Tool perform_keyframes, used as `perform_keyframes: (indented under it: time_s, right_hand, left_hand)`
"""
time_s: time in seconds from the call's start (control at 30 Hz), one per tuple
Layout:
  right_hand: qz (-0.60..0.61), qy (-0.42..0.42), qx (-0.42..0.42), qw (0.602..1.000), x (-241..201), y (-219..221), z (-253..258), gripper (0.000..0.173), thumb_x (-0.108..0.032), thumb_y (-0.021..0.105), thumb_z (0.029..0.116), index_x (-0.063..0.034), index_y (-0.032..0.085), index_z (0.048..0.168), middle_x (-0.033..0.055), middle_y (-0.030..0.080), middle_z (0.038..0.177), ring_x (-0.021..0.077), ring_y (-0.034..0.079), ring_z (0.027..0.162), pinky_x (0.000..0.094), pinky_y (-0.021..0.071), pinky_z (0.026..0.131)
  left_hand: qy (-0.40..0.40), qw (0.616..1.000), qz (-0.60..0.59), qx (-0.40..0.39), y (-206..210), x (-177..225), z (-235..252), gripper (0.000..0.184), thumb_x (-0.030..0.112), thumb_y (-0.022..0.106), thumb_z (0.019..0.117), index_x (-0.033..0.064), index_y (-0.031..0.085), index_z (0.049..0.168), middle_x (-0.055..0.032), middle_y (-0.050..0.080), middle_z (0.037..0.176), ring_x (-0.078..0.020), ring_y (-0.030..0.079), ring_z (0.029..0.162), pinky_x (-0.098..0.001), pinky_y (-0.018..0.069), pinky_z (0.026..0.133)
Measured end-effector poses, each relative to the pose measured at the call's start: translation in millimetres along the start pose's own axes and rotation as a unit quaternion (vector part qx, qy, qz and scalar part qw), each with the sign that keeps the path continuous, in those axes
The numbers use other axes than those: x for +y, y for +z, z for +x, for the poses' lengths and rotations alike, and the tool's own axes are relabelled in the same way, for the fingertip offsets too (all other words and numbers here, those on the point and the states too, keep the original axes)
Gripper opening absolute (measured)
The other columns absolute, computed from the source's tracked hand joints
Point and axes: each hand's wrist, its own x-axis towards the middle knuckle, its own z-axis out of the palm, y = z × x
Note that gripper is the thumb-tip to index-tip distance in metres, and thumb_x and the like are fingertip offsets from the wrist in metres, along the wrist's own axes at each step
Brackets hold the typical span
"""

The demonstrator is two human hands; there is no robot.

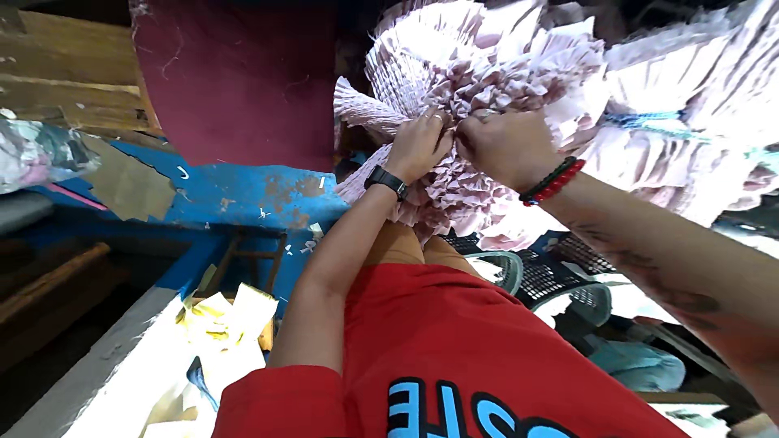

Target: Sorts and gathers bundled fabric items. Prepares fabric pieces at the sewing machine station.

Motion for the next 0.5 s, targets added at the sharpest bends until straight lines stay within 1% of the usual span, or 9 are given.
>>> perform_keyframes:
  time_s: [0.1,0.13,0.17,0.2,0.27,0.33,0.4,0.47,0.5]
  right_hand:
    - [-0.002,0.023,-0.005,1.0,-3,-1,6,0.026,-0.016,0.052,0.1035,0.0081,0.063,0.104,0.0314,0.067,0.095,0.0543,0.068,0.083,0.0665,0.0502,0.06]
    - [0.003,0.021,-0.011,1.0,-3,-2,8,0.027,-0.016,0.052,0.1032,0.0085,0.062,0.105,0.0316,0.067,0.094,0.0544,0.068,0.082,0.0666,0.0503,0.061]
    - [0.007,0.012,-0.017,1.0,-1,-2,10,0.026,-0.016,0.053,0.1026,0.0085,0.062,0.105,0.0316,0.066,0.093,0.0543,0.068,0.081,0.0664,0.0501,0.061]
    - [0.008,-0.005,-0.019,1.0,4,-1,10,0.027,-0.018,0.054,0.1021,0.0079,0.062,0.104,0.0308,0.066,0.09,0.0536,0.067,0.08,0.0658,0.05,0.06]
    - [0.019,-0.047,-0.007,0.999,15,3,7,0.025,-0.018,0.057,0.0997,0.0053,0.063,0.102,0.0289,0.066,0.088,0.0523,0.067,0.077,0.0655,0.0494,0.059]
    - [0.047,-0.05,-0.003,0.998,21,5,2,0.023,-0.019,0.057,0.0999,0.0008,0.066,0.107,0.0276,0.068,0.092,0.0522,0.068,0.082,0.0672,0.0501,0.062]
    - [0.103,-0.019,0.009,0.994,24,4,-2,0.024,-0.019,0.059,0.0995,-0.0034,0.068,0.116,0.0255,0.071,0.097,0.0505,0.069,0.086,0.0695,0.0508,0.068]
    - [0.159,0.002,0.035,0.987,29,4,-5,0.026,-0.015,0.061,0.0973,-0.0044,0.067,0.12,0.0237,0.071,0.1,0.0477,0.07,0.089,0.0694,0.0508,0.072]
    - [0.178,0.007,0.047,0.983,32,5,-6,0.026,-0.015,0.06,0.0965,-0.0056,0.069,0.118,0.0227,0.071,0.101,0.0462,0.07,0.091,0.0691,0.051,0.073]
  left_hand:
    - [-0.089,0.988,-0.098,0.085,9,10,-3,0.026,0.018,0.054,0.1011,-0.0014,0.067,0.113,-0.0153,0.072,0.101,-0.029,0.07,0.095,-0.0514,0.0535,0.088]
    - [-0.12,0.979,-0.129,0.106,13,13,-3,0.025,0.017,0.055,0.1007,-0.0008,0.067,0.113,-0.0146,0.073,0.098,-0.0278,0.071,0.092,-0.0515,0.0541,0.087]
    - [-0.142,0.972,-0.149,0.115,15,16,-2,0.023,0.016,0.055,0.1003,0.0007,0.066,0.114,-0.0134,0.073,0.098,-0.0265,0.071,0.092,-0.0517,0.0541,0.087]
    - [-0.146,0.971,-0.149,0.114,15,18,-3,0.024,0.015,0.055,0.0997,0.0022,0.066,0.117,-0.0127,0.073,0.105,-0.0258,0.07,0.097,-0.0521,0.0536,0.09]
    - [-0.091,0.988,-0.076,0.096,14,17,-5,0.03,0.012,0.059,0.0967,0.0039,0.07,0.123,-0.0138,0.07,0.123,-0.0284,0.067,0.112,-0.0531,0.0487,0.098]
    - [0.002,0.994,0.027,0.105,15,7,-7,0.029,0.015,0.066,0.0925,0.0071,0.074,0.119,-0.0158,0.07,0.122,-0.0329,0.066,0.112,-0.0525,0.0512,0.094]
    - [0.048,0.988,0.051,0.135,16,3,-8,0.021,0.014,0.068,0.0909,0.0059,0.076,0.109,-0.0172,0.071,0.113,-0.0344,0.069,0.102,-0.0516,0.0552,0.087]
    - [0.011,0.994,0.015,0.107,12,8,-7,0.02,0.011,0.061,0.0938,0.0017,0.074,0.105,-0.0191,0.07,0.114,-0.0339,0.07,0.1,-0.0521,0.0561,0.084]
    - [-0.032,0.997,-0.034,0.065,7,12,-6,0.022,0.009,0.055,0.0964,0.0,0.072,0.107,-0.0194,0.068,0.118,-0.0334,0.069,0.103,-0.0533,0.0546,0.087]
